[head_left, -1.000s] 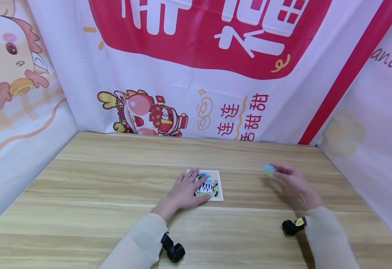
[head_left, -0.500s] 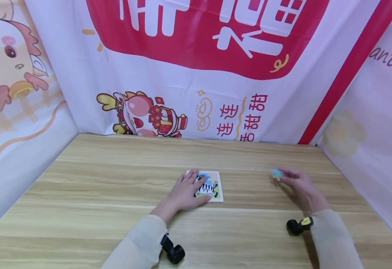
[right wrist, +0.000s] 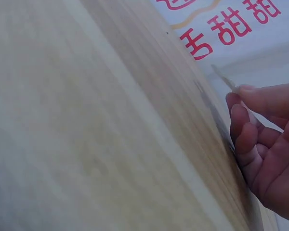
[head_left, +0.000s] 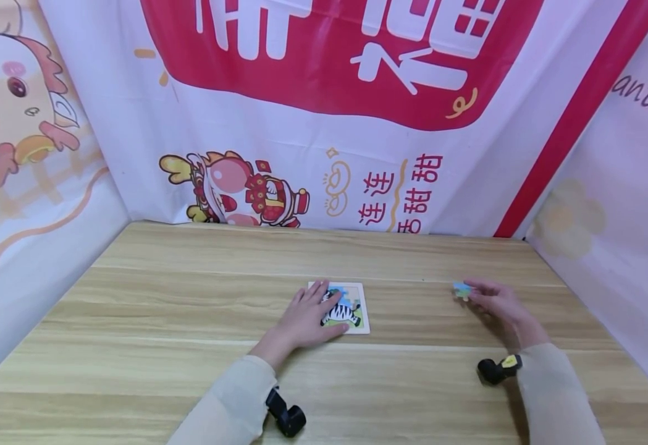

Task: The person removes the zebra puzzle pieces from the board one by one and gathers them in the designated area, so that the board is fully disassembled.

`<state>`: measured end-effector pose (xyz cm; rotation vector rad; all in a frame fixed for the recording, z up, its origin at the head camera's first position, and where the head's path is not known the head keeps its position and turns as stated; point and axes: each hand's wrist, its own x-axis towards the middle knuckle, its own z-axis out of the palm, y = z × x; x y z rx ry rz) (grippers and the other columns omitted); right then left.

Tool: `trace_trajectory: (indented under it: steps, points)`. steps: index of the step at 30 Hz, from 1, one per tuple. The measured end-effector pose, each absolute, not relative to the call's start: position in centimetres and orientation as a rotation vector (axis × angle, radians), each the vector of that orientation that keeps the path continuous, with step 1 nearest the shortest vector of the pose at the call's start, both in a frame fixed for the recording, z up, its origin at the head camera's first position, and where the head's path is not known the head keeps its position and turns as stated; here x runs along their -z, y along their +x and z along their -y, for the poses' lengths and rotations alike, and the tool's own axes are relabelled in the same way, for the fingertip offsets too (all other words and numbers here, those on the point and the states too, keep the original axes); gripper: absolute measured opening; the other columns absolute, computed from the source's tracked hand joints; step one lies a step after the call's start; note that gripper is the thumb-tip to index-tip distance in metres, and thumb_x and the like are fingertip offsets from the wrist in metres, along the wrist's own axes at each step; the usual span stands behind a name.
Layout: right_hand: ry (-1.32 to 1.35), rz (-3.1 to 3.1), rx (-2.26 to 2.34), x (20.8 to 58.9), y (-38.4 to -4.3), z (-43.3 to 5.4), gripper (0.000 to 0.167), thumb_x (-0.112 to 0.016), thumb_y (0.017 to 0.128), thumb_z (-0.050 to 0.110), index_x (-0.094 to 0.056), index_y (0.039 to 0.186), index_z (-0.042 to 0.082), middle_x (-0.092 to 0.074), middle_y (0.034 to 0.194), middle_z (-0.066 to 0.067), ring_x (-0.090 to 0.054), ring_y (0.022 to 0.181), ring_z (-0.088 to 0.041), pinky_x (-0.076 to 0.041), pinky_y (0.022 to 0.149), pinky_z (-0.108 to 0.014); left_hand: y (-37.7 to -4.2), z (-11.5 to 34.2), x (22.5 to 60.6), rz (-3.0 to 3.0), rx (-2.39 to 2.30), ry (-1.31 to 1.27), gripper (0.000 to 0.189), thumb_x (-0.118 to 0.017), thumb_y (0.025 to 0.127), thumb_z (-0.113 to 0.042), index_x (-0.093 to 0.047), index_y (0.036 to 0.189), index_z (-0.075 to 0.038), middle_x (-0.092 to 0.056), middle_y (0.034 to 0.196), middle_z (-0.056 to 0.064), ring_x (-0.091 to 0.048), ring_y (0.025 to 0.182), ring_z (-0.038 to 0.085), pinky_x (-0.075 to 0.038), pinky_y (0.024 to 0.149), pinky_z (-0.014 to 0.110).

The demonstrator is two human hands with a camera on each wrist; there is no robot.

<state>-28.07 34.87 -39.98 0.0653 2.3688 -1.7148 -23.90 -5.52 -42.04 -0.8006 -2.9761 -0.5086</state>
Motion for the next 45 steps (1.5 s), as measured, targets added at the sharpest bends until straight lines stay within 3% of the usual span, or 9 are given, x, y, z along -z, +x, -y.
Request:
trace_trajectory:
  steps: [6, 13, 19, 23, 28, 35, 45]
  points:
    - [0.065, -2.472, 1.573, 39.9, -28.4, -34.9, 0.049, -0.058, 0.082, 0.013, -0.041, 0.125, -0.002, -0.054, 0.087, -0.001, -0.049, 0.071, -0.012, -0.043, 0.062, -0.025, -23.9, 5.5, 42.0, 2.971, 0.514, -0.797, 0.072, -0.035, 0.079, -0.063, -0.027, 0.136, -0.02, -0.011, 0.142, 0.012, -0.006, 0.128, 0.026, -0.005, 0.1, 0.045]
    - [0.083, -2.546, 1.391, 39.5, -28.5, -34.4, 0.047, -0.056, 0.083, 0.015, -0.041, 0.126, 0.0, -0.046, 0.109, -0.014, -0.045, 0.08, -0.017, -0.041, 0.065, -0.027, -23.9, 5.6, 42.1, 2.972, 0.512, -0.801, 0.072, -0.035, 0.079, -0.064, -0.026, 0.136, -0.021, -0.012, 0.142, 0.012, -0.006, 0.128, 0.026, -0.005, 0.1, 0.045]
    - [0.072, -2.573, 1.35, 39.4, -28.5, -34.2, 0.045, -0.055, 0.084, 0.012, -0.041, 0.126, -0.001, -0.05, 0.095, -0.009, -0.045, 0.074, -0.017, -0.04, 0.061, -0.026, -24.0, 5.6, 42.2, 2.969, 0.518, -0.802, 0.073, -0.034, 0.079, -0.064, -0.027, 0.136, -0.021, -0.011, 0.142, 0.012, -0.006, 0.128, 0.026, -0.005, 0.1, 0.045]
    - [0.083, -2.575, 1.327, 39.5, -28.5, -34.2, 0.045, -0.054, 0.085, 0.013, -0.041, 0.126, 0.0, -0.048, 0.1, -0.011, -0.045, 0.076, -0.018, -0.04, 0.064, -0.027, -24.0, 5.6, 42.2, 2.974, 0.515, -0.794, 0.072, -0.034, 0.079, -0.064, -0.026, 0.137, -0.021, -0.011, 0.142, 0.011, -0.005, 0.128, 0.025, -0.004, 0.1, 0.045]
    - [0.078, -2.553, 1.361, 39.7, -28.6, -34.5, 0.046, -0.054, 0.084, 0.013, -0.04, 0.126, 0.0, -0.046, 0.105, -0.013, -0.045, 0.077, -0.018, -0.041, 0.065, -0.027, -24.0, 5.6, 42.1, 2.978, 0.513, -0.795, 0.072, -0.034, 0.079, -0.064, -0.026, 0.137, -0.021, -0.011, 0.142, 0.012, -0.005, 0.128, 0.026, -0.005, 0.1, 0.045]
    - [0.088, -2.437, 1.535, 39.8, -28.2, -35.3, 0.051, -0.056, 0.084, 0.015, -0.036, 0.128, -0.001, -0.048, 0.102, -0.007, -0.047, 0.078, -0.014, -0.041, 0.068, -0.027, -24.0, 5.4, 42.2, 2.974, 0.528, -0.804, 0.072, -0.035, 0.079, -0.064, -0.027, 0.136, -0.021, -0.011, 0.142, 0.011, -0.005, 0.128, 0.026, -0.004, 0.1, 0.045]
    - [0.156, -2.22, 1.7, 38.9, -27.4, -33.6, 0.053, -0.056, 0.084, 0.026, -0.037, 0.131, 0.011, -0.043, 0.115, -0.015, -0.047, 0.09, -0.022, -0.043, 0.075, -0.033, -24.1, 5.6, 42.4, 2.939, 0.563, -0.801, 0.073, -0.038, 0.078, -0.064, -0.03, 0.135, -0.019, -0.015, 0.141, 0.012, -0.008, 0.128, 0.026, -0.006, 0.1, 0.046]
